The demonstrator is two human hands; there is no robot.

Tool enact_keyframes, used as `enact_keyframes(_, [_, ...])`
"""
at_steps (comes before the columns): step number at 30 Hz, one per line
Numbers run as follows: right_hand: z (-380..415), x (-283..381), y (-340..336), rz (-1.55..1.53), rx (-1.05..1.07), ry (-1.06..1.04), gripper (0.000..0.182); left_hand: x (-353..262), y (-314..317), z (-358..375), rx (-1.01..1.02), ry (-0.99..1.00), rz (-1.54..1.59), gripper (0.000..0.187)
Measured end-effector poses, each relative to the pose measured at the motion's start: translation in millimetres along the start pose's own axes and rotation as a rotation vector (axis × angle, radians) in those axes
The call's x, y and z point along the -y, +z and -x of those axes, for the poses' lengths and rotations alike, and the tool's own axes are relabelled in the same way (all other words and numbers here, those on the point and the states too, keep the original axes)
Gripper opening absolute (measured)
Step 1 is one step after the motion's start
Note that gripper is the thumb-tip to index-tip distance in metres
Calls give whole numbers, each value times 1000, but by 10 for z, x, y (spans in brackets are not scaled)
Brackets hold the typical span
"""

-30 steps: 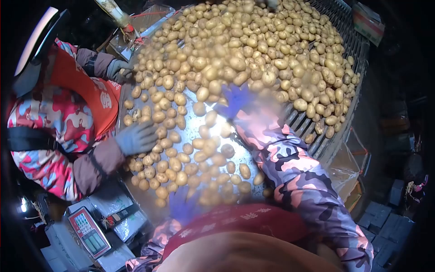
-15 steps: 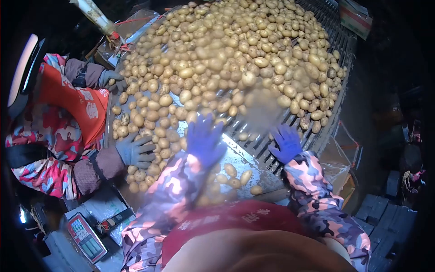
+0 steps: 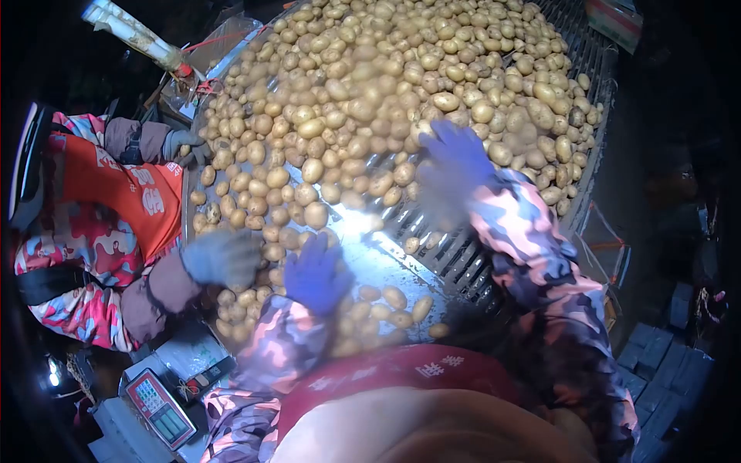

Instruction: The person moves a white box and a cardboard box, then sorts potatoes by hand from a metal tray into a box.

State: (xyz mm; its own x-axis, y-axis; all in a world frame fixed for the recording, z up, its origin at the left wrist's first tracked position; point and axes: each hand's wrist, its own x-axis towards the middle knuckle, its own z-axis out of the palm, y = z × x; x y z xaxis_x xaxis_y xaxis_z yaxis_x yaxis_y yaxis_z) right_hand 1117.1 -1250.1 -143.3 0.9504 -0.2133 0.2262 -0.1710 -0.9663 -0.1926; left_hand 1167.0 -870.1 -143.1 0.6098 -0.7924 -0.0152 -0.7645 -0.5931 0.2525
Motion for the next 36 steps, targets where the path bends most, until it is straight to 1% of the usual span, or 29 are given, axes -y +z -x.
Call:
enact_keyframes(2, [-109, -51, 266, 203, -112, -18, 66, 75, -101, 17, 46, -6, -74, 53])
enact_keyframes(3, [-184, -98, 362, 200, -144, 26, 66, 110, -175, 8, 69, -10, -113, 51])
enact_keyframes(4, [-251, -124, 489, 194, -176, 67, 66, 60, -310, -32, 91, -25, -86, 47])
enact_keyframes(5, [-295, -168, 596, 189, -204, 112, 66, 34, -361, -85, 96, -19, -87, 47])
enact_keyframes(6, [-368, -276, 563, 306, -164, 91, 65, 11, -386, -161, 100, -9, -85, 47])
enact_keyframes(7, [-363, -349, 419, 108, -100, 86, 67, -8, -386, -259, 101, 7, -82, 46])
enact_keyframes(8, [-348, -425, 241, -87, -38, 82, 69, -28, -353, -353, 2, 54, -79, 43])
enact_keyframes(11, [-261, -373, -22, -110, -107, 116, 62, -61, -183, -793, -384, 303, 60, 39])
enact_keyframes(13, [-197, -258, -131, 245, -197, 176, 55, 3, 113, -1034, -401, 297, 54, 37])
enact_keyframes(14, [-240, 114, -465, -101, 19, 391, 43, 6, 198, -1095, -408, 291, 50, 37])
enact_keyframes(15, [-135, 396, -445, 23, 178, 259, 43, -62, 167, -1097, -356, 229, 66, 36])
enact_keyframes(17, [-109, 625, -356, 113, 312, 126, 41, -197, 66, -1073, -245, 115, 94, 36])
enact_keyframes(20, [-96, 654, 74, 4, 244, 127, 37, -102, 301, -1008, -181, 54, 117, 28])
enact_keyframes(22, [-129, 614, 286, -72, 185, 130, 34, 100, 367, -845, 23, 167, 196, 24])
enact_keyframes(24, [-252, 536, 419, -118, 131, 127, 34, -30, -3, -759, 124, 164, 140, 28])
enact_keyframes(27, [-374, 417, 542, -156, 116, 110, 35, -126, -187, -973, -206, 77, 67, 30])
enact_keyframes(28, [-409, 382, 553, -162, 120, 99, 35, -67, -105, -1137, -241, 33, 75, 27])
enact_keyframes(31, [-419, 347, 547, -200, 152, 80, 36, 214, 73, -1475, -145, 61, 177, 29])
enact_keyframes(34, [-392, 373, 542, -254, 191, 65, 37, 348, 348, -1625, -67, 20, 234, 36])
enact_keyframes(36, [-370, 345, 548, -350, 238, 54, 38, 397, 426, -1716, -9, -1, 267, 38])
